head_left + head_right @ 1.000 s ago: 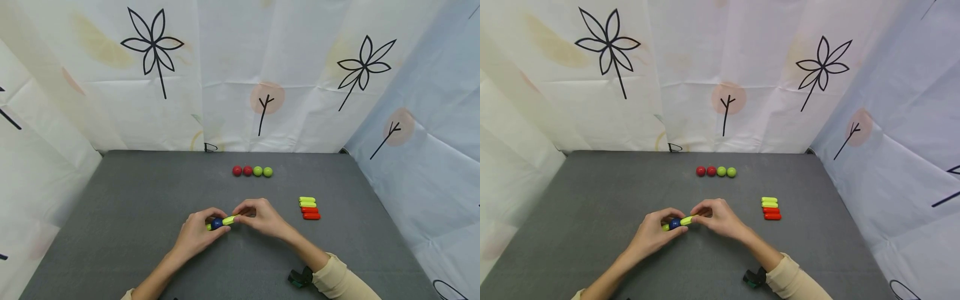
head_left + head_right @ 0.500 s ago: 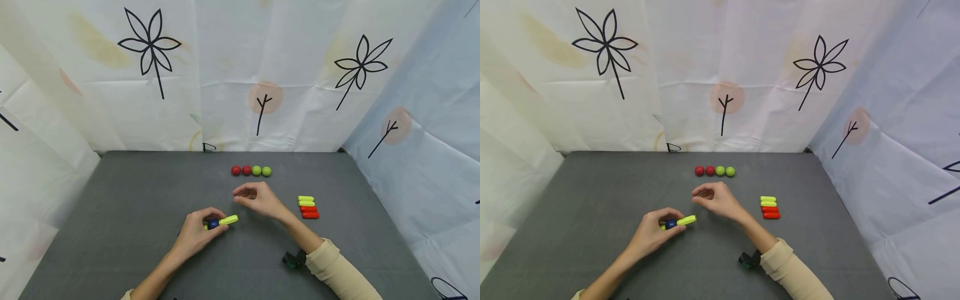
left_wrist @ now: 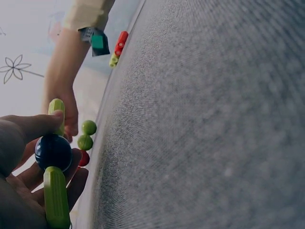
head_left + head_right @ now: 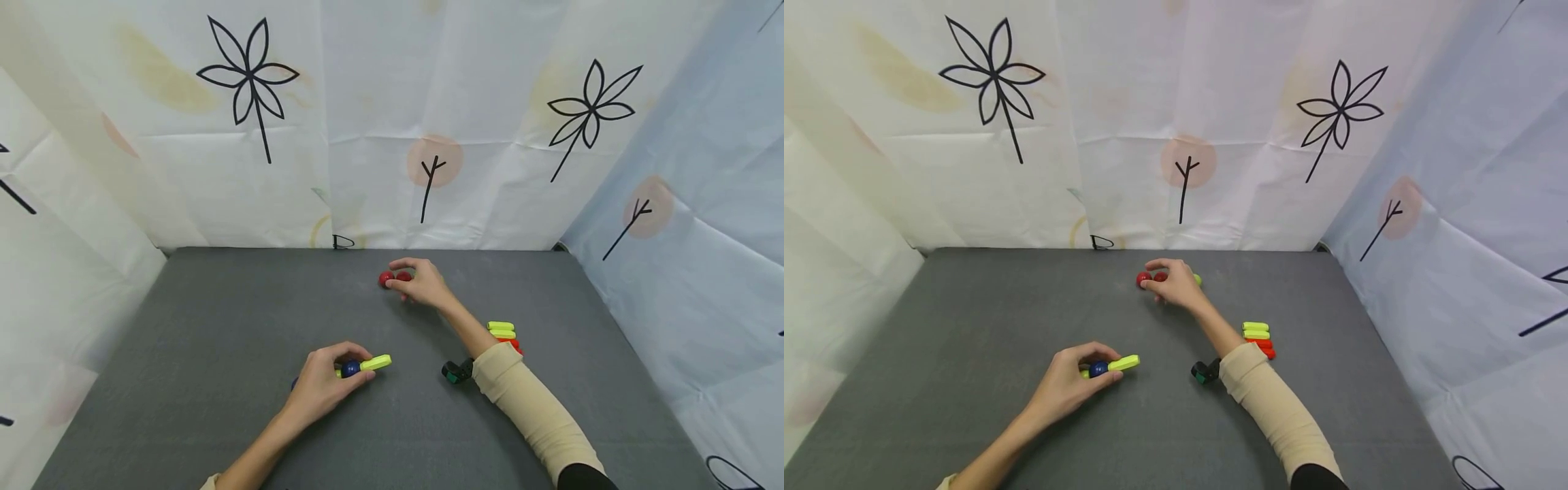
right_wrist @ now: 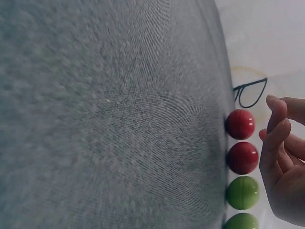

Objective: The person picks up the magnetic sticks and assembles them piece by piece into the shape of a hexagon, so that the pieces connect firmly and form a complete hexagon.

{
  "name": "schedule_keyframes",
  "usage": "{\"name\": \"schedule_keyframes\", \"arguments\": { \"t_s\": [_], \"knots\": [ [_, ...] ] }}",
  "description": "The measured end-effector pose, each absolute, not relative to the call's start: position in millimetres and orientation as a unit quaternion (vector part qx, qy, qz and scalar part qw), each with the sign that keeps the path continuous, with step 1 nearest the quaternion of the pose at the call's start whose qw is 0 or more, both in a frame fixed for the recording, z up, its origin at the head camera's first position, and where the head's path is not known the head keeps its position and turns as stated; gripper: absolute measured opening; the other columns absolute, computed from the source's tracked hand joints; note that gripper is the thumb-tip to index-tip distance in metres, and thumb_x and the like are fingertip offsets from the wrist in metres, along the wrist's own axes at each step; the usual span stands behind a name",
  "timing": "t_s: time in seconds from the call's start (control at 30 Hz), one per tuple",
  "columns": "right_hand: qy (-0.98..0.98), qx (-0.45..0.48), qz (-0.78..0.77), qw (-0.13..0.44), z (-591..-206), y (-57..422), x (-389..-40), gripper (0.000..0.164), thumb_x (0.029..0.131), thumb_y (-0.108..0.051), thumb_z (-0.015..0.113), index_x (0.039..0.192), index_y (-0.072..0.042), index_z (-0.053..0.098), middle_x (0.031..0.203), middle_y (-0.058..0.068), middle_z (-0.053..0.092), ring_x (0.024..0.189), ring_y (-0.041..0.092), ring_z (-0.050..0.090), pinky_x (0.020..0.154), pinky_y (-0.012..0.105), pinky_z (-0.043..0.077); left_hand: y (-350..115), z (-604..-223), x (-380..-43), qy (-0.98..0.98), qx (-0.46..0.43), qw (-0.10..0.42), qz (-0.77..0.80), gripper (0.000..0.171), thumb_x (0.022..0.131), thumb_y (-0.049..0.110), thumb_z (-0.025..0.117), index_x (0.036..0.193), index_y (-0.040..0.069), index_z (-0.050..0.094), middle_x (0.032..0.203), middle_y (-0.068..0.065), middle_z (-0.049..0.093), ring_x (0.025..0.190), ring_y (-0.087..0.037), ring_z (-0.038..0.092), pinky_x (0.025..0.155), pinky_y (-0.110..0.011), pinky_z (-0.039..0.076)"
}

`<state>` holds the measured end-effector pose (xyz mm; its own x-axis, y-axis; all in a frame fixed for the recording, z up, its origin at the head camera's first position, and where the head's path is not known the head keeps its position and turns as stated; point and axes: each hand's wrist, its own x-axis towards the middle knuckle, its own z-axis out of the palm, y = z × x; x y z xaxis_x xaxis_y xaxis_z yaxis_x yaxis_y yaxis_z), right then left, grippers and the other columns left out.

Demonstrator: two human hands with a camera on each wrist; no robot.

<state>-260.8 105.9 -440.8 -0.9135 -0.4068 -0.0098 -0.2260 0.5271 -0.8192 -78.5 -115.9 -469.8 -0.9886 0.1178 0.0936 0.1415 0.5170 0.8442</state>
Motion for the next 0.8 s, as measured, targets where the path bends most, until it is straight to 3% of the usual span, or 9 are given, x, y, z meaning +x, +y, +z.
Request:
{"name": "schedule_keyframes", "arguments": {
  "t_s": [0.1,0.2,0.8],
  "knots": [
    [0.872,-0.179,-0.443,0.107,-447,103,-267,0.05,0.1,-0.022,0.081,0.144,-0.005,0.067,0.107,0.023,0.08,0.053,0.018,0.066,0.053,0.028,0.054,-115,-470,-78,-0.871,-0.072,0.012,-0.487,0.024,0.084,0.019,0.096,0.101,0.026,0.081,0.099,0.009,0.081,0.087,-0.004,0.069,0.082,-0.022,0.058],
    [0.872,-0.182,-0.441,0.108,-452,101,-271,0.048,0.099,-0.018,0.081,0.143,-0.004,0.067,0.123,0.023,0.076,0.051,0.009,0.062,0.052,0.028,0.056,-114,-469,-78,-0.873,-0.066,0.011,-0.484,0.024,0.084,0.019,0.096,0.101,0.026,0.081,0.099,0.009,0.081,0.087,-0.004,0.069,0.082,-0.022,0.058],
    [0.872,-0.194,-0.44,0.095,-449,95,-264,0.039,0.1,-0.018,0.08,0.135,-0.003,0.07,0.125,0.02,0.076,0.051,0.007,0.063,0.048,0.027,0.053,-113,-468,-78,-0.874,-0.06,0.005,-0.483,0.023,0.084,0.019,0.095,0.101,0.026,0.081,0.099,0.009,0.08,0.087,-0.004,0.069,0.081,-0.022,0.057]
  ]
}}
